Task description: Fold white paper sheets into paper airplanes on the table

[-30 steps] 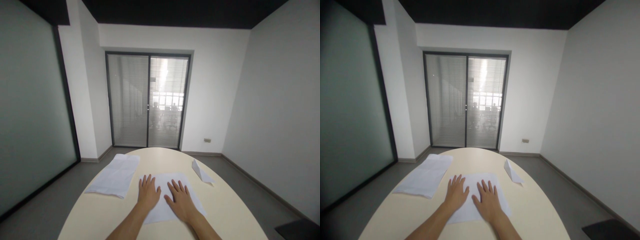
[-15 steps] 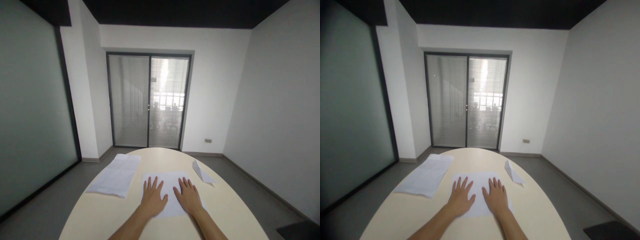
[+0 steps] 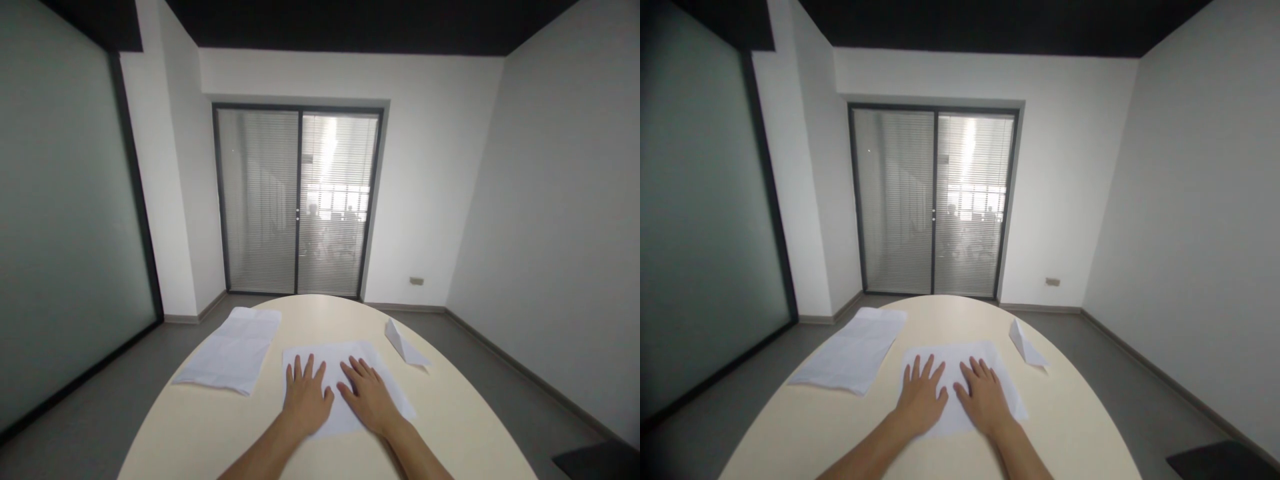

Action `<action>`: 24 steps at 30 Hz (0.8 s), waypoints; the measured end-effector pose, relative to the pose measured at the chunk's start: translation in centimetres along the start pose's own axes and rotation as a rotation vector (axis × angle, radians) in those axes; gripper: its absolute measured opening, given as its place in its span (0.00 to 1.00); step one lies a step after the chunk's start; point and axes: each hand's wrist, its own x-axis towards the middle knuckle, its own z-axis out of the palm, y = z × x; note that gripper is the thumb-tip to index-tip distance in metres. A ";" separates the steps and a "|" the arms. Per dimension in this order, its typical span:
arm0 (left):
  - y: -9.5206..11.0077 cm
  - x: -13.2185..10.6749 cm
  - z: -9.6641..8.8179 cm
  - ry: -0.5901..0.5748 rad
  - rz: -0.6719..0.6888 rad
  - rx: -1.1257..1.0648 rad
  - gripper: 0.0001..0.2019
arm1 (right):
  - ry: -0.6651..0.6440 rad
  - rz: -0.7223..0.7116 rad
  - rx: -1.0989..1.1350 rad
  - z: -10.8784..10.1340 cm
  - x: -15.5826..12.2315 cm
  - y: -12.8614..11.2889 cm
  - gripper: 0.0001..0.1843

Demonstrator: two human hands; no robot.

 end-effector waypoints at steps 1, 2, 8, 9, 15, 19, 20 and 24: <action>0.1 -0.1 -0.2 -0.004 0.003 -0.001 0.32 | 0.001 0.007 0.001 0.1 0.1 0.3 0.33; 0.2 -0.2 -0.4 -0.007 0.011 0.000 0.32 | 0.001 0.012 0.002 0.1 0.2 0.5 0.33; 0.6 -0.7 -0.7 -0.003 0.023 0.013 0.34 | 0.007 0.061 -0.016 0.3 0.5 1.2 0.34; 0.5 -0.7 -0.5 -0.011 0.013 0.006 0.34 | 0.014 0.076 -0.025 0.4 0.5 1.2 0.35; 0.1 -0.6 0.2 -0.068 0.013 -0.002 0.35 | 0.040 0.119 -0.077 0.7 0.8 1.7 0.36; 0.0 -0.4 0.4 -0.051 0.002 0.006 0.34 | 0.111 0.180 -0.106 0.6 1.0 1.8 0.31; 0.1 -0.4 0.4 -0.034 -0.009 0.014 0.33 | 0.143 0.165 -0.110 0.4 1.0 1.7 0.29; 0.6 -0.4 -0.8 0.033 -0.070 0.074 0.31 | 0.240 0.006 -0.033 -0.3 0.7 0.5 0.24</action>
